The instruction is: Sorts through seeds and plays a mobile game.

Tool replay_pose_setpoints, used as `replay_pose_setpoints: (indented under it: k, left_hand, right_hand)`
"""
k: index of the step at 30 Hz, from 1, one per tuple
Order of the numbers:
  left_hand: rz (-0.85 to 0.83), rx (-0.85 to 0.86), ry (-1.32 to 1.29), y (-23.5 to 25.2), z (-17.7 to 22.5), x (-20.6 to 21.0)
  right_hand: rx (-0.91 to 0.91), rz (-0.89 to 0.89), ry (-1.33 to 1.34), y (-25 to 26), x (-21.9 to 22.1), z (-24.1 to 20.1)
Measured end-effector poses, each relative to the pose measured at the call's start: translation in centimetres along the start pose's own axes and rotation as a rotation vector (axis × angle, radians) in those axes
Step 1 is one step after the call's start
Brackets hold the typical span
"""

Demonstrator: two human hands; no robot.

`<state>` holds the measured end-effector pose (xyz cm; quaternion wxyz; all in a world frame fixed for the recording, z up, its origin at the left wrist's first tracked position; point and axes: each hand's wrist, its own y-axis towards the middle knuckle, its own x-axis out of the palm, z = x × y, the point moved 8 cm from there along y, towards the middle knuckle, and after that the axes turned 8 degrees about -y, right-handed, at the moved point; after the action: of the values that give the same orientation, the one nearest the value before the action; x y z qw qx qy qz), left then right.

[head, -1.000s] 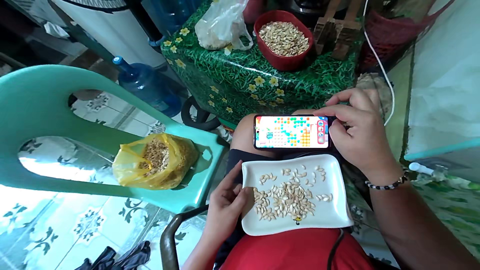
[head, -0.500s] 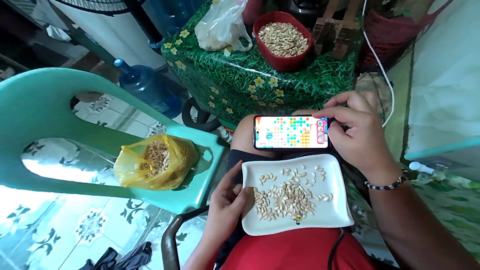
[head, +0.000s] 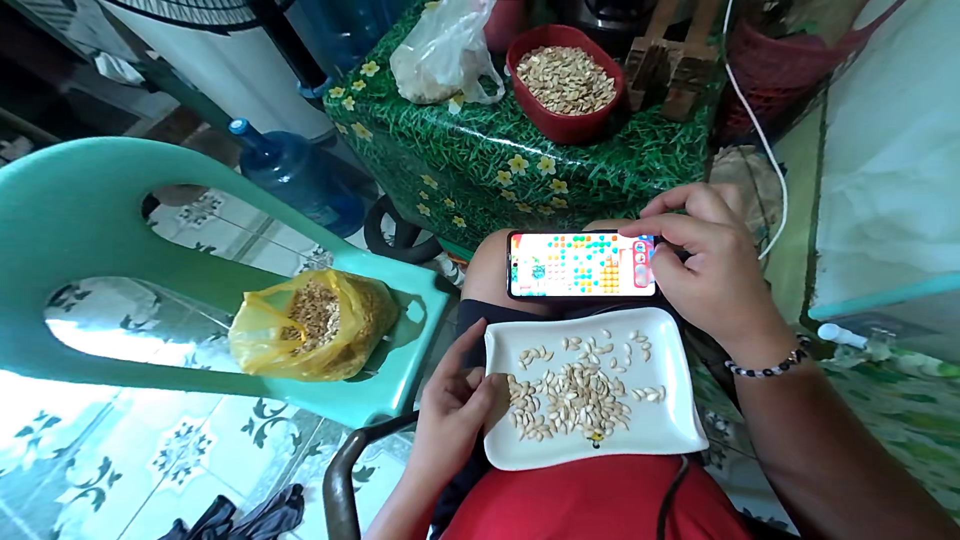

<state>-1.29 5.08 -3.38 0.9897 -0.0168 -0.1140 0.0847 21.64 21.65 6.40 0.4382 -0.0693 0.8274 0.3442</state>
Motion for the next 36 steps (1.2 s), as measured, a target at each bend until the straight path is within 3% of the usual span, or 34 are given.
replay_pose_setpoints:
  k: [36]
  left_hand:
    - [-0.003, 0.021, -0.001, -0.10, -0.03, -0.03]
  right_hand:
    - [-0.016, -0.022, -0.003, 0.17, 0.58, -0.61]
